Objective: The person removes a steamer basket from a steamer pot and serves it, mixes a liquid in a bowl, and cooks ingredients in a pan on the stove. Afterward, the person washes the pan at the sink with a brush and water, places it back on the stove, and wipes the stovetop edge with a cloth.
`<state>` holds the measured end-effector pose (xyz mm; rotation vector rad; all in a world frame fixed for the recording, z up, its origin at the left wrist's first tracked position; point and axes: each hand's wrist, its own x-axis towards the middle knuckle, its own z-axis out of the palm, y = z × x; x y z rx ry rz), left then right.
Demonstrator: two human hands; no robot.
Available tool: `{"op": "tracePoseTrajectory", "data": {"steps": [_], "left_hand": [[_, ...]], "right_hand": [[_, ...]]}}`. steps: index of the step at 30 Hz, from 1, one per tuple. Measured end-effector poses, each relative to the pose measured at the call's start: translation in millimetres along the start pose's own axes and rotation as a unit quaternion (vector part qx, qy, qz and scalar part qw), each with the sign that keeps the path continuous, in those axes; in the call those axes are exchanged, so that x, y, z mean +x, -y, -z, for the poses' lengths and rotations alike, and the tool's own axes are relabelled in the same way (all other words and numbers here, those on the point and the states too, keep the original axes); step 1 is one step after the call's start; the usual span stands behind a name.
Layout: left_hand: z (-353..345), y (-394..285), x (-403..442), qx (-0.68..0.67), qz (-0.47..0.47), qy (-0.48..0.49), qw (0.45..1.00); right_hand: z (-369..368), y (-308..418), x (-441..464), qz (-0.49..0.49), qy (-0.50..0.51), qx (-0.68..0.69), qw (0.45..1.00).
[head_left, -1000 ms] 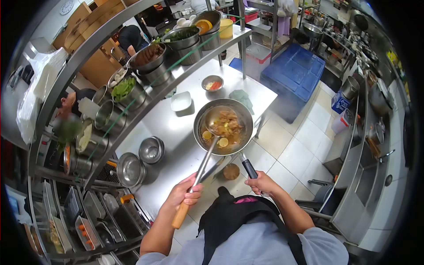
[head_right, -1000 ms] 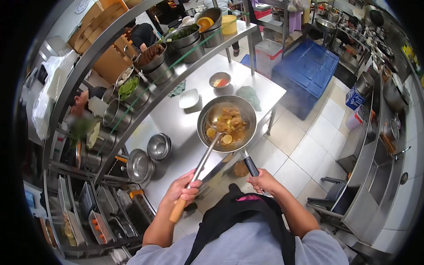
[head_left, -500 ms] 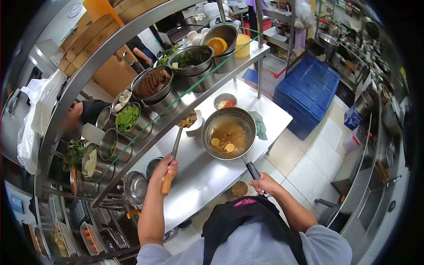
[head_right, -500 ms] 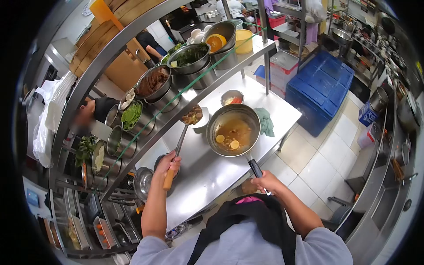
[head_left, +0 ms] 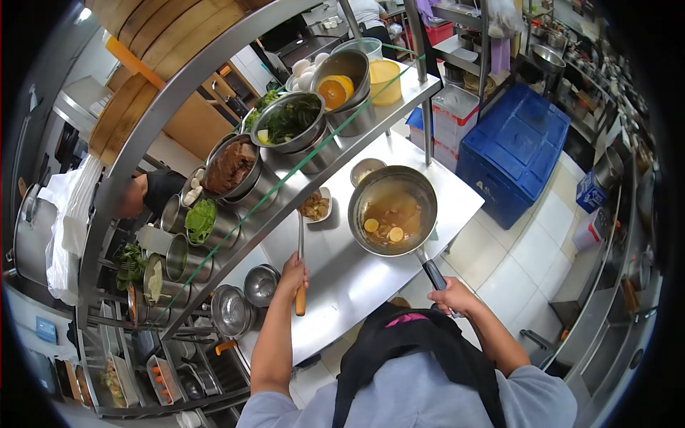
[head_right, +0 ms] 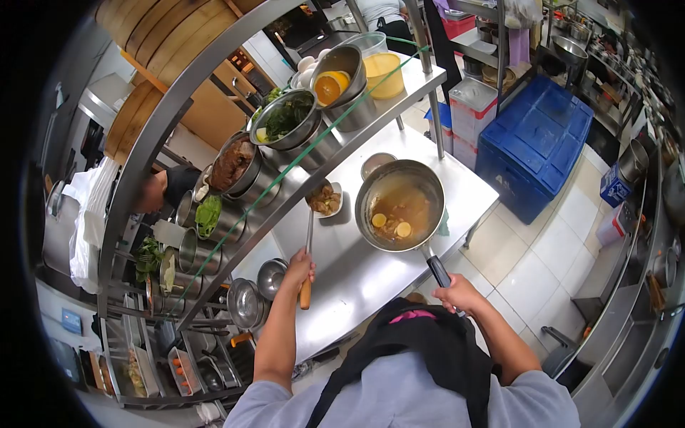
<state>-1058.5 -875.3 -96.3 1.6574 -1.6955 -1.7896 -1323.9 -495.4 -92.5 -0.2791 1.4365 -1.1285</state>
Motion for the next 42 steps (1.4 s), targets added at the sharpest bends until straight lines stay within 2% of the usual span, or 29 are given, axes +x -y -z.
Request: {"op": "tracePoseTrajectory", "data": {"steps": [5,7,10,13,20,26,35,38,40,41,42], "left_hand": [[-4.3,7.3,0.4,0.104,-0.053,-0.013,0.993],[-8.8,7.1,-4.6,0.183,-0.066,-0.066,0.979],[-11.0,10.1,-9.8,0.245,-0.088,-0.087,0.962],[-13.2,18.4,-11.9,0.288,-0.131,-0.132,0.94],[-1.5,27.9,-9.5,0.331,-0.163,-0.135,0.92],[2.5,25.8,-21.6,0.314,-0.145,-0.141,0.928],[10.9,41.9,-28.7,0.255,-0.185,-0.139,0.939],[13.2,47.7,-36.6,0.28,-0.207,-0.159,0.924],[4.1,17.1,-63.5,0.2,-0.098,-0.135,0.966],[10.9,24.9,-58.8,0.202,-0.1,-0.128,0.966],[22.0,27.4,-65.2,0.172,-0.159,-0.113,0.965]], "right_hand": [[5.7,-9.3,5.3,0.001,-0.003,0.018,1.0],[5.1,-11.4,6.0,0.001,-0.006,0.018,1.0],[3.8,-16.0,7.8,0.005,-0.007,0.02,1.0],[1.5,-18.1,5.0,0.008,-0.006,0.018,1.0],[-2.6,-20.1,0.1,0.016,-0.007,0.006,1.0],[-7.2,-21.3,-1.9,0.03,-0.028,-0.02,0.999],[-5.8,-29.7,8.9,0.037,-0.029,-0.028,0.998],[-7.6,-29.4,14.4,0.024,-0.032,-0.02,0.999],[-8.8,-25.7,18.0,0.032,-0.029,-0.018,0.999],[-9.4,-24.7,19.1,0.04,-0.026,-0.011,0.999],[-10.3,-24.2,20.4,0.034,-0.034,-0.013,0.999]]}}
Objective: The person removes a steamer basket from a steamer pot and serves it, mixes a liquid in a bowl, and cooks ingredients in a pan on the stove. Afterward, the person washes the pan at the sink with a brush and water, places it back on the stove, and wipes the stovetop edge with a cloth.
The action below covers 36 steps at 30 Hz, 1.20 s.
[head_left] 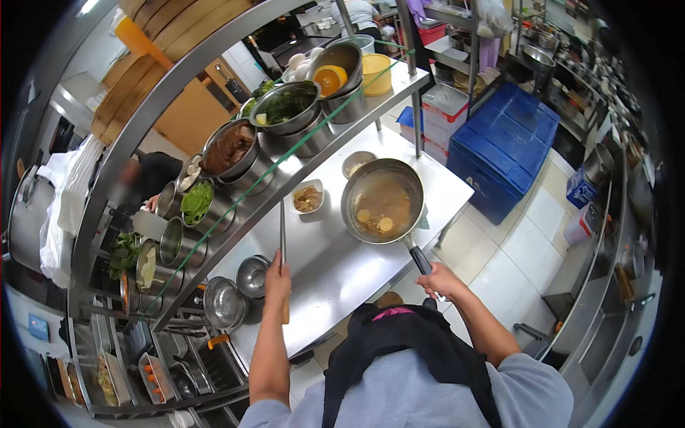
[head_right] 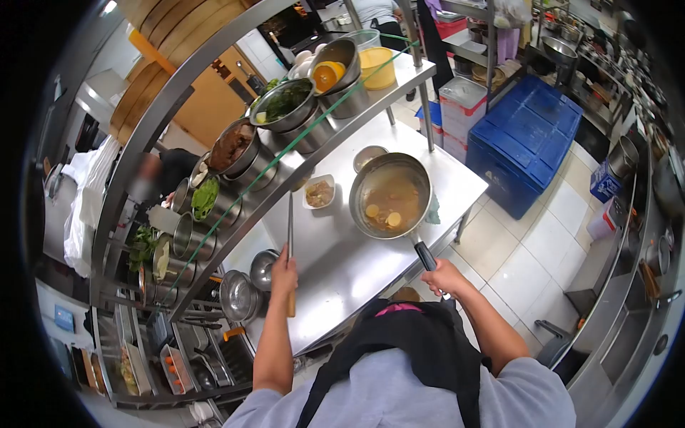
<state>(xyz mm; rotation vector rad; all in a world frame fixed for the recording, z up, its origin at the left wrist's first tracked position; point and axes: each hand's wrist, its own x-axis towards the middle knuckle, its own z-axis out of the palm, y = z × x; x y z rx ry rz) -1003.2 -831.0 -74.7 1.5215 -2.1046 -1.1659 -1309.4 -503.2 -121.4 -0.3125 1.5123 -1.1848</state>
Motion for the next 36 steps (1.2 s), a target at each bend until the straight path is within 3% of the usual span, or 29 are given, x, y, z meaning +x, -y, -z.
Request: {"op": "tracePoseTrajectory", "data": {"steps": [3,6,9,11,13,17,20,22,25,28,33,35,36], "left_hand": [[16.4,-14.6,-19.3,-0.031,0.035,0.039,0.998],[11.7,-43.1,-39.2,0.153,-0.186,0.08,0.967],[-20.4,-61.5,-53.0,0.26,-0.159,0.085,0.949],[-38.0,-28.1,-70.7,0.236,-0.16,0.078,0.955],[-43.7,-3.2,-95.9,0.139,-0.253,0.051,0.956],[-33.6,-19.6,-104.3,0.132,-0.26,0.09,0.952],[-35.4,-67.7,-77.5,0.219,-0.211,0.085,0.949],[-33.9,-80.7,-72.5,0.3,-0.29,0.05,0.907],[7.6,-82.8,-92.3,0.356,-0.276,0.091,0.888],[25.0,-71.8,-90.4,0.325,-0.268,0.093,0.902],[-4.6,-59.9,-83.5,0.234,-0.262,0.064,0.934],[9.5,-59.3,-105.1,0.266,-0.226,0.123,0.929],[15.0,-59.3,-113.8,0.257,-0.26,0.12,0.923]], "right_hand": [[-1.0,-1.7,3.9,-0.003,0.014,-0.012,1.0],[-5.4,-0.6,7.2,-0.008,0.025,-0.027,0.999],[-9.6,-3.7,10.4,-0.006,0.046,0.006,0.999],[-11.8,2.1,7.9,-0.012,0.047,0.007,0.999],[-9.0,2.9,7.6,-0.016,0.046,0.015,0.999],[2.9,-7.8,9.4,-0.005,0.07,0.03,0.997],[6.2,-5.4,4.8,-0.005,0.078,-0.003,0.997],[10.9,3.7,-1.3,0.002,0.075,-0.037,0.996],[17.6,14.9,-6.6,0.007,0.077,-0.031,0.997],[17.9,6.5,-8.3,-0.001,0.075,-0.046,0.996],[15.7,6.7,-2.8,0.011,0.064,-0.038,0.997],[16.8,12.7,-7.1,0.019,0.063,-0.035,0.997],[16.7,13.7,-8.1,0.02,0.054,-0.045,0.997]]}}
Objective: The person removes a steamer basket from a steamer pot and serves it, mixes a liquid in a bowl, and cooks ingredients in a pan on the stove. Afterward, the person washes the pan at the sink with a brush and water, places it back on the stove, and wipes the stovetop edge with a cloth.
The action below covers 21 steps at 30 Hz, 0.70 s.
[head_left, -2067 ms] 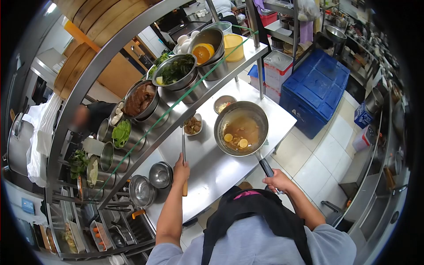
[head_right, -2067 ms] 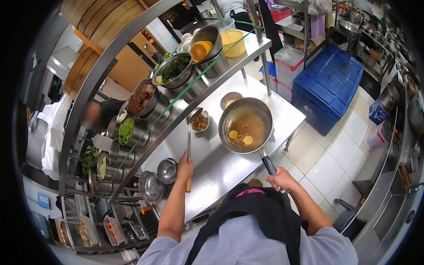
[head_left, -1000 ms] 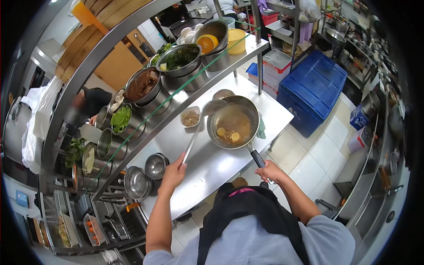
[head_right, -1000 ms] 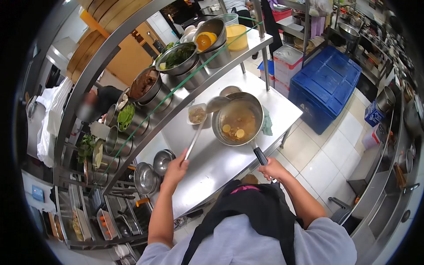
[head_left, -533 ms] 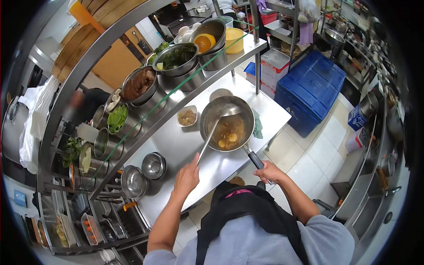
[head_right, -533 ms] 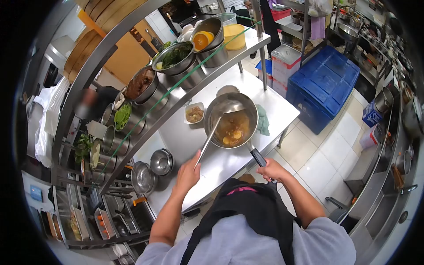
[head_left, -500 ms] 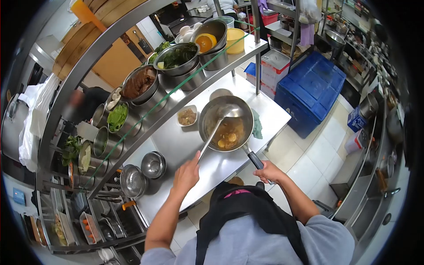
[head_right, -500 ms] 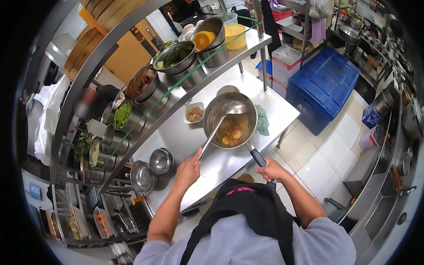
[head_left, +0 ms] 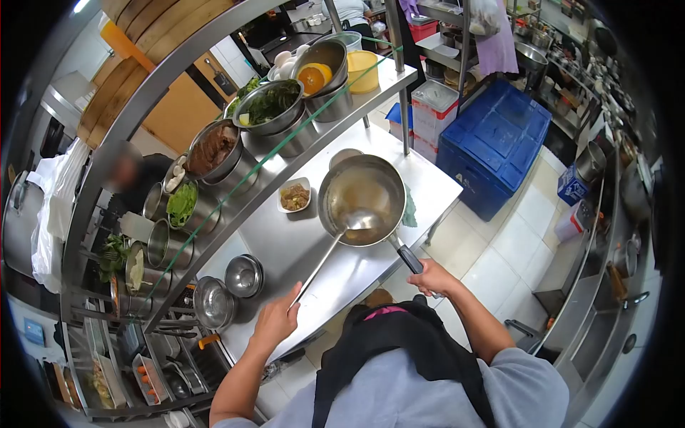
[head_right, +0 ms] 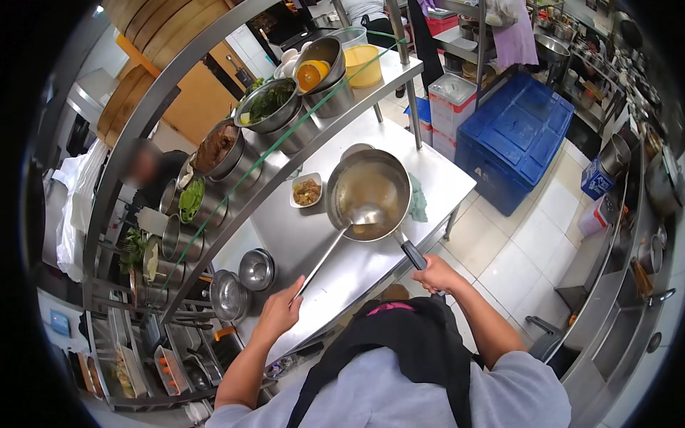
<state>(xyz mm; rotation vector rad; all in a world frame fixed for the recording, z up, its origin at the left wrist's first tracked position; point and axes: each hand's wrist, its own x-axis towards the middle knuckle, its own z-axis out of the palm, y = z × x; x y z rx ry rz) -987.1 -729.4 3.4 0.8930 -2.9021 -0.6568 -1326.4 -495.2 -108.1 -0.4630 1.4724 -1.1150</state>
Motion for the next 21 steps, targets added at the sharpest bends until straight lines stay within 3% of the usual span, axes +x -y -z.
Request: {"op": "tracePoseTrajectory", "data": {"steps": [7,8,9,11,12,13,16,17,20,21], "left_hand": [[-8.6,7.1,21.3,-0.06,0.084,0.012,0.995],[-3.0,-6.7,23.5,-0.137,0.197,0.099,0.966],[-5.1,-14.0,21.2,-0.137,0.196,0.099,0.966],[-11.1,-27.1,14.1,-0.371,0.295,0.152,0.868],[-11.0,-36.8,12.1,-0.421,0.319,0.173,0.831],[-13.4,-42.6,11.1,-0.42,0.318,0.175,0.831],[-16.4,-60.4,10.9,-0.573,0.335,0.185,0.724],[-14.7,-68.1,11.8,-0.575,0.334,0.186,0.723],[-6.8,-92.4,14.6,-0.672,0.319,0.214,0.633],[-8.0,-96.7,16.7,-0.675,0.318,0.213,0.631]], "right_hand": [[-12.7,2.6,3.1,-0.002,-0.026,-0.015,1.0],[-16.0,6.4,4.8,-0.01,-0.029,-0.017,0.999],[-19.1,9.1,8.1,-0.01,-0.029,-0.017,0.999],[-25.9,9.1,17.3,0.002,-0.04,-0.001,0.999],[-28.7,5.5,23.3,0.001,-0.042,0.001,0.999],[-30.7,0.8,30.3,0.011,-0.04,-0.004,0.999],[-38.0,0.5,32.7,0.012,-0.037,-0.002,0.999],[-39.0,1.7,32.0,0.005,-0.034,0.004,0.999],[-40.1,2.8,28.8,-0.007,-0.036,-0.01,0.999],[-41.1,3.6,27.3,-0.012,-0.035,-0.016,0.999]]}}
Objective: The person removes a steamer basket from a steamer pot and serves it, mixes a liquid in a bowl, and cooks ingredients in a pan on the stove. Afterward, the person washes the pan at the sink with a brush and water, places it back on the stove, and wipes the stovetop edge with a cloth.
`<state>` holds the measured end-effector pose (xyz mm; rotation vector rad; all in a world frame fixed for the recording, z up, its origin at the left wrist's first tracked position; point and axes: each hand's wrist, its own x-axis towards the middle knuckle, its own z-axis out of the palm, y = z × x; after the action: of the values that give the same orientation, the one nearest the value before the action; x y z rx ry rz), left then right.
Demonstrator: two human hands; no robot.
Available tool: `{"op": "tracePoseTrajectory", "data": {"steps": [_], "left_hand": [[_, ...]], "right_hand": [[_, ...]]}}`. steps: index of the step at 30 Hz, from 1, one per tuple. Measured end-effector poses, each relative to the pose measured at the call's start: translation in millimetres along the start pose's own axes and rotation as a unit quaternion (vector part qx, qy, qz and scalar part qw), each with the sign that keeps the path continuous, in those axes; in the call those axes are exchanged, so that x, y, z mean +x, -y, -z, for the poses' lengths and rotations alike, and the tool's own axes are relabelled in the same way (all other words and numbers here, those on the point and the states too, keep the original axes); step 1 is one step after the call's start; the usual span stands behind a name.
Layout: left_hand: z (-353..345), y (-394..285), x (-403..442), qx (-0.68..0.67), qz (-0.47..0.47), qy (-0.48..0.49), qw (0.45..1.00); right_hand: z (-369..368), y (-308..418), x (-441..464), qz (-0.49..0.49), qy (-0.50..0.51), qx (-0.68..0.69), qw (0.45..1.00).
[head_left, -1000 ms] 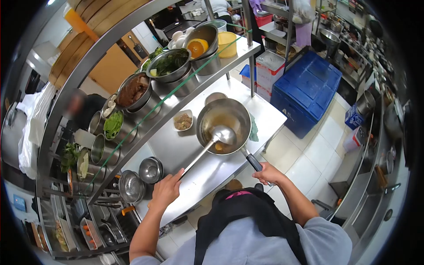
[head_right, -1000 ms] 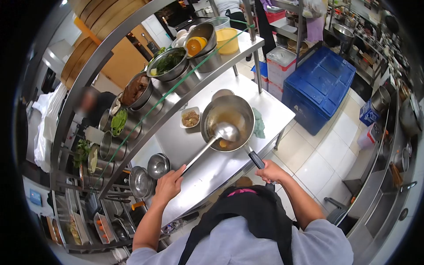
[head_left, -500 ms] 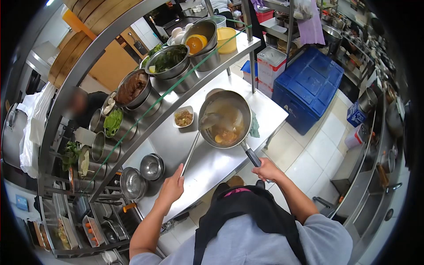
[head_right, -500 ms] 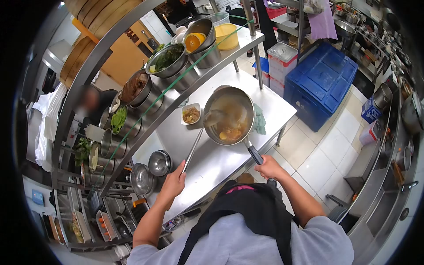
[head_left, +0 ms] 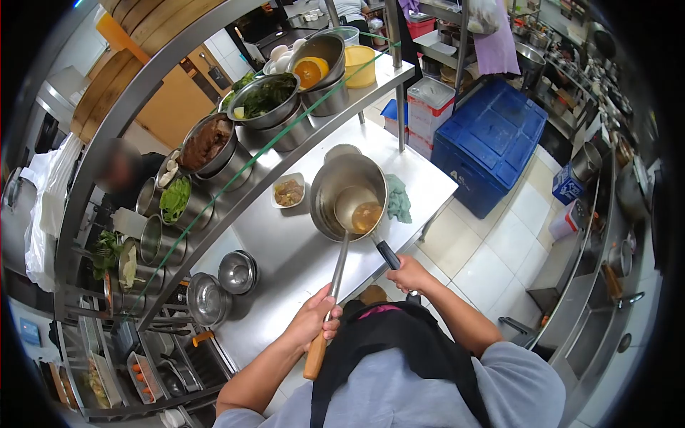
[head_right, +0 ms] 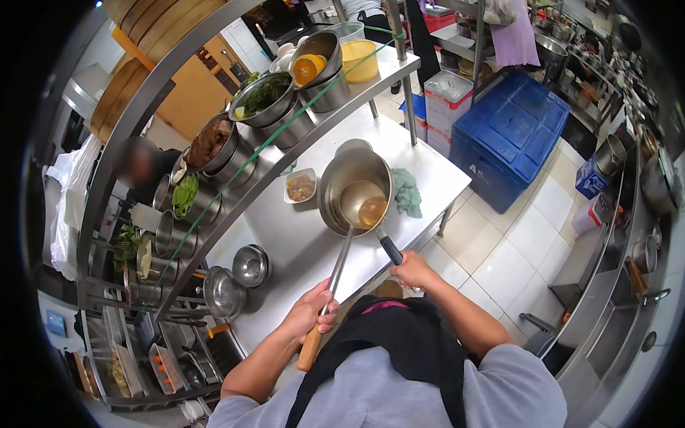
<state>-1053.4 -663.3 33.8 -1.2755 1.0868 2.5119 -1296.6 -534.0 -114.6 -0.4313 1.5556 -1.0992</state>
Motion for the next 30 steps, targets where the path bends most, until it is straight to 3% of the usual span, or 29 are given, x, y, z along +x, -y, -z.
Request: {"op": "tracePoseTrajectory", "data": {"steps": [6,17,24,27,29,30], "left_hand": [[-16.1,-3.0,21.0,-0.214,0.012,0.075,0.974],[-13.3,-17.5,30.6,-0.219,0.008,0.106,0.97],[59.5,-56.5,2.1,-0.298,-0.063,0.138,0.943],[96.0,-81.4,5.8,-0.258,-0.096,0.091,0.957],[115.5,-100.2,19.2,-0.118,-0.134,-0.047,0.983],[129.9,-104.9,30.9,-0.118,-0.136,-0.048,0.982]], "right_hand": [[5.8,-9.1,-13.1,-0.016,0.01,-0.025,1.0],[17.3,-14.3,-29.3,-0.017,0.017,0.011,1.0],[19.3,-14.4,-34.2,-0.027,0.029,0.064,0.997],[22.0,-14.3,-39.1,-0.023,0.01,0.057,0.998],[26.4,-17.3,-41.5,-0.024,0.006,0.056,0.998],[28.3,-18.2,-42.7,-0.025,-0.001,0.056,0.998]]}}
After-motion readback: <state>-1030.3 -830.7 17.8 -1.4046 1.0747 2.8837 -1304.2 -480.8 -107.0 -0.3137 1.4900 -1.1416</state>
